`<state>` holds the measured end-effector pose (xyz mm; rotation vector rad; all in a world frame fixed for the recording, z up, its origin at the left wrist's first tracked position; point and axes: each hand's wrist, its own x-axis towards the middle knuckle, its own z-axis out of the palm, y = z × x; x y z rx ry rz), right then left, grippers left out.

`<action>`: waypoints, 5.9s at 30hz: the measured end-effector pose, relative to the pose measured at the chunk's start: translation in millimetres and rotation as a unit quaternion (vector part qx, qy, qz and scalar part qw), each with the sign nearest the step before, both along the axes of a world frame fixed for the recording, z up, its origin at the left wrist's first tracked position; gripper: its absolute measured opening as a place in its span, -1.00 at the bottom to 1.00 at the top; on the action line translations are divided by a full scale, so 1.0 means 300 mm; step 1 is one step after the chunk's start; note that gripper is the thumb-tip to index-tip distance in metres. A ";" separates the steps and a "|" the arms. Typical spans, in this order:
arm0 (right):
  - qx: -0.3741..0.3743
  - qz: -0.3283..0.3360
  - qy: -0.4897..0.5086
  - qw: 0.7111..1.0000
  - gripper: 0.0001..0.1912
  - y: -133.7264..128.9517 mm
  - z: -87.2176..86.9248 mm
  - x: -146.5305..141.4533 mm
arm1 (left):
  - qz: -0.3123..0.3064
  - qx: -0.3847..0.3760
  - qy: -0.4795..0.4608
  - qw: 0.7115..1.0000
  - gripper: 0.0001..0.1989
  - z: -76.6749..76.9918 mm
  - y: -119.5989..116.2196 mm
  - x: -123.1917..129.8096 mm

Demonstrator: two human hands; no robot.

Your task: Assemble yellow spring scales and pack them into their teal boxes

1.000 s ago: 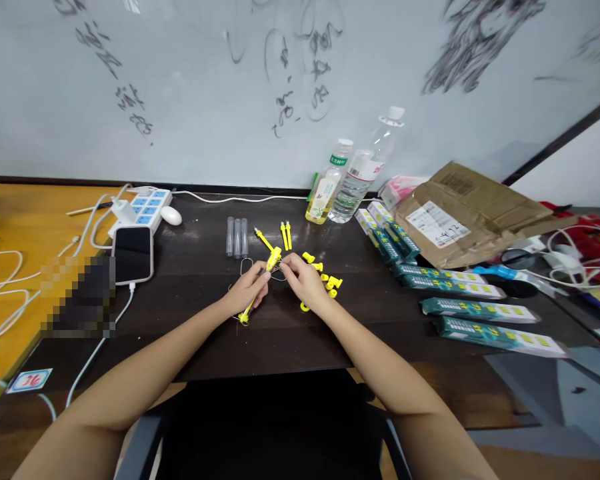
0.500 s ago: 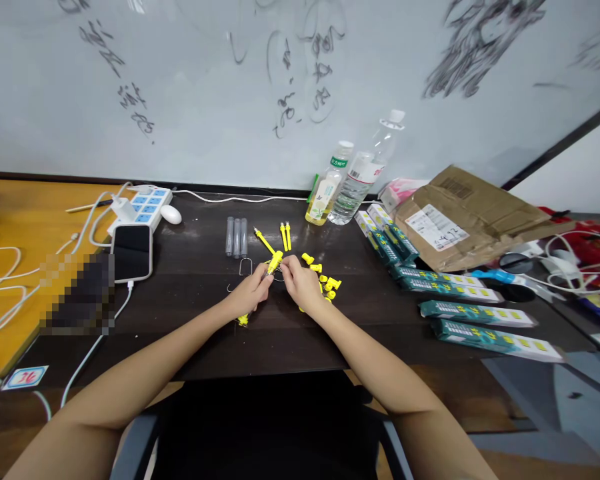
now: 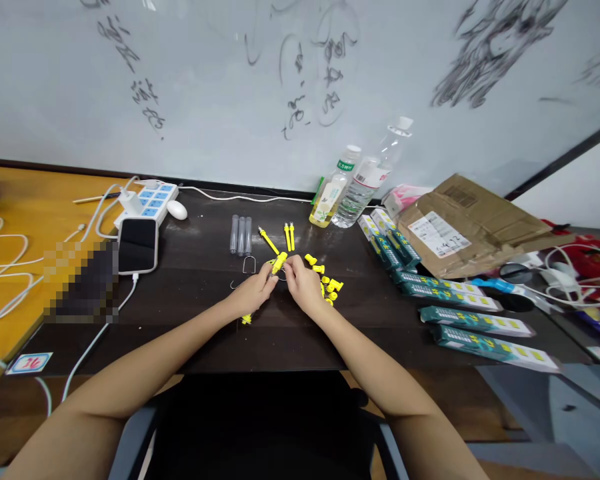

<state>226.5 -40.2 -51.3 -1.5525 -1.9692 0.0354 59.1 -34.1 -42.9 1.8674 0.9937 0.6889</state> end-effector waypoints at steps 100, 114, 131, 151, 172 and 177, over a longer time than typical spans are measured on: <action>-0.075 0.235 0.465 0.850 -0.72 0.003 0.064 0.004 | -0.172 -0.439 -0.336 0.815 -0.63 0.031 0.001 -0.022; -0.206 0.302 0.575 0.732 -0.71 0.013 0.067 -0.002 | -0.247 -0.502 -0.316 0.766 -0.60 0.042 -0.015 -0.021; -0.270 0.351 0.505 0.741 -0.64 0.022 0.073 0.049 | -0.196 -0.384 -0.235 0.871 -0.58 0.040 -0.018 -0.010; -0.255 0.312 0.497 0.769 -0.69 0.032 0.056 0.058 | -0.043 -0.014 -0.061 0.997 -0.69 0.028 -0.031 -0.022; -0.163 0.261 0.461 0.833 -0.70 -0.002 0.039 0.001 | 0.076 0.192 0.103 0.973 -0.78 0.048 -0.015 -0.039; -0.170 0.270 0.454 0.832 -0.70 -0.009 0.045 0.001 | 0.065 0.186 0.118 0.973 -0.77 0.043 -0.026 -0.029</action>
